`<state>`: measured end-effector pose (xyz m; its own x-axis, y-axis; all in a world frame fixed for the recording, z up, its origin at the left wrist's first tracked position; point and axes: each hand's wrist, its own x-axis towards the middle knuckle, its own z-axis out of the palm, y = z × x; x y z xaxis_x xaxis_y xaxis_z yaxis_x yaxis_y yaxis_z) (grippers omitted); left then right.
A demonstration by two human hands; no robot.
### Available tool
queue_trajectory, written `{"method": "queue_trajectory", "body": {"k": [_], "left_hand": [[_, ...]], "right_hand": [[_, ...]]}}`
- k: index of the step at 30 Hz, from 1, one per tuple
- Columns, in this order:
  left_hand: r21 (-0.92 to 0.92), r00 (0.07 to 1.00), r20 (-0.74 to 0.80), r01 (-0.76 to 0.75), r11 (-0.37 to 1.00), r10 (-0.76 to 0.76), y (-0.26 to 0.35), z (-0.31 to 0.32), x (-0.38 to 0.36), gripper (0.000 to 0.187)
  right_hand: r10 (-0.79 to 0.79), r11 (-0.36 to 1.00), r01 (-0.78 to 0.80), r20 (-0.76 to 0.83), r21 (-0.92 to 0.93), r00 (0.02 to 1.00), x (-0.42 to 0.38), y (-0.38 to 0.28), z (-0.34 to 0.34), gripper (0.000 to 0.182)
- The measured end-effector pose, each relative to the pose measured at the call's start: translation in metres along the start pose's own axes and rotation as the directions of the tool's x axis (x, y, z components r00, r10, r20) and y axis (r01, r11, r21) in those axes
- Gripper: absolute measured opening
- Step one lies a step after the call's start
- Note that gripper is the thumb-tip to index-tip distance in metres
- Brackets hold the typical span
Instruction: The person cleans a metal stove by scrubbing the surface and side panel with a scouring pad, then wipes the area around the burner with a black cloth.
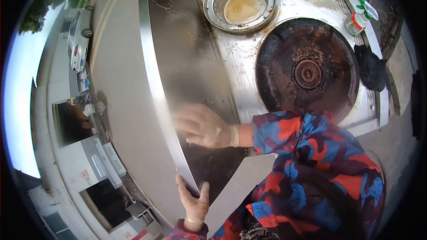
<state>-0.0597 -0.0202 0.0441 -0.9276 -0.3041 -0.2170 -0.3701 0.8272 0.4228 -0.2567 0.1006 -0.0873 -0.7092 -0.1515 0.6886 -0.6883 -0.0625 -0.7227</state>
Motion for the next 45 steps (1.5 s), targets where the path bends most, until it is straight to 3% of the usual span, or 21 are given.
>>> {"method": "queue_trajectory", "body": {"k": [1, 3, 4, 6, 7, 8, 11, 14, 16, 19, 21, 23, 25, 29, 31, 33, 35, 38, 41, 42, 45], "left_hand": [[-0.032, 1.0, 0.0, 0.011, 0.999, -0.011, 0.011, 0.0, 0.003, 0.086], [-0.071, 1.0, 0.006, -0.004, 0.997, 0.004, 0.012, 0.0, 0.008, 0.086], [-0.112, 1.0, 0.016, -0.014, 0.994, 0.015, 0.01, 0.0, 0.007, 0.086], [-0.055, 0.998, -0.029, -0.055, 0.997, 0.054, 0.003, 0.005, 0.005, 0.086], [-0.084, 1.0, -0.011, -0.017, 0.996, 0.016, 0.008, 0.004, 0.005, 0.086], [-0.104, 1.0, 0.006, 0.02, 0.994, -0.02, 0.011, 0.001, 0.006, 0.086], [-0.126, 1.0, 0.003, 0.026, 0.992, -0.026, 0.01, 0.002, 0.005, 0.087], [-0.162, 1.0, -0.028, -0.001, 0.987, -0.004, -0.002, 0.006, 0.002, 0.086], [-0.198, 0.999, -0.022, 0.02, 0.98, -0.025, 0.006, 0.003, 0.004, 0.086], [-0.013, 0.999, 0.0, 0.048, 0.999, -0.048, 0.023, 0.0, 0.004, 0.076], [-0.055, 0.996, -0.026, 0.079, 0.995, -0.08, 0.024, 0.0, 0.004, 0.074], [-0.107, 0.996, -0.018, 0.085, 0.991, -0.087, 0.013, 0.002, 0.001, 0.08], [-0.167, 0.996, -0.002, 0.085, 0.982, -0.086, 0.014, 0.002, -0.001, 0.086], [-0.036, 0.987, -0.054, 0.152, 0.988, -0.154, 0.012, 0.002, -0.005, 0.076], [0.001, 0.986, -0.07, 0.149, 0.989, -0.149, 0.008, 0.005, -0.003, 0.077], [-0.024, 0.984, -0.051, 0.168, 0.986, -0.169, 0.012, 0.002, -0.004, 0.078], [-0.004, 0.985, -0.069, 0.161, 0.987, -0.161, 0.011, 0.004, -0.004, 0.079], [-0.006, 0.979, -0.069, 0.193, 0.981, -0.193, 0.014, 0.001, -0.007, 0.079], [-0.031, 0.979, -0.046, 0.198, 0.98, -0.199, 0.013, 0.001, -0.003, 0.08], [-0.01, 0.979, -0.036, 0.202, 0.979, -0.202, 0.012, 0.0, -0.005, 0.08], [-0.083, 0.975, -0.039, 0.216, 0.973, -0.219, 0.012, 0.002, -0.005, 0.082]], "right_hand": [[-0.006, 1.0, 0.006, -0.002, -0.001, 1.0, 0.007, 0.008, 0.0, 0.055], [-0.196, 0.98, 0.197, 0.042, -0.031, 0.98, 0.026, 0.034, -0.001, 0.052], [-0.159, 0.982, 0.13, -0.223, -0.138, 0.962, 0.058, 0.07, 0.008, 0.049], [0.065, 0.995, -0.088, -0.426, -0.035, 0.902, 0.141, 0.163, -0.013, 0.048], [0.264, 0.964, -0.225, -0.412, 0.141, 0.872, 0.171, 0.201, -0.024, 0.046], [0.403, 0.901, -0.428, -0.504, 0.072, 0.764, 0.188, 0.239, -0.016, 0.044], [0.524, 0.838, -0.524, -0.496, 0.152, 0.693, 0.181, 0.218, -0.02, 0.044], [0.137, 0.99, -0.143, -0.36, 0.01, 0.923, 0.109, 0.097, -0.01, 0.044], [-0.174, 0.985, 0.173, -0.127, -0.02, 0.977, 0.084, 0.05, -0.009, 0.043], [-0.065, 0.998, 0.051, -0.369, -0.049, 0.927, 0.147, 0.115, -0.012, 0.04], [0.184, 0.983, -0.161, -0.556, 0.091, 0.81, 0.201, 0.181, -0.02, 0.038], [0.46, 0.881, -0.443, -0.528, 0.17, 0.714, 0.22, 0.213, -0.025, 0.04], [0.431, 0.896, -0.416, -0.527, 0.154, 0.732, 0.205, 0.2, -0.021, 0.04], [0.245, 0.969, -0.229, -0.407, 0.088, 0.88, 0.114, 0.117, -0.006, 0.04], [0.164, 0.986, -0.149, -0.35, 0.072, 0.922, 0.103, 0.126, -0.003, 0.039], [0.29, 0.955, -0.277, -0.497, 0.102, 0.818, 0.144, 0.19, -0.008, 0.039], [0.503, 0.835, -0.546, -0.491, 0.066, 0.711, 0.19, 0.249, -0.029, 0.039], [0.619, 0.752, -0.646, -0.473, 0.127, 0.627, 0.205, 0.276, -0.029, 0.041], [0.495, 0.85, -0.52, -0.465, 0.085, 0.734, 0.162, 0.224, -0.019, 0.04], [0.376, 0.923, -0.37, -0.457, 0.106, 0.806, 0.134, 0.179, -0.017, 0.041], [0.274, 0.961, -0.257, -0.205, 0.106, 0.94, 0.071, 0.095, -0.007, 0.044]]}}
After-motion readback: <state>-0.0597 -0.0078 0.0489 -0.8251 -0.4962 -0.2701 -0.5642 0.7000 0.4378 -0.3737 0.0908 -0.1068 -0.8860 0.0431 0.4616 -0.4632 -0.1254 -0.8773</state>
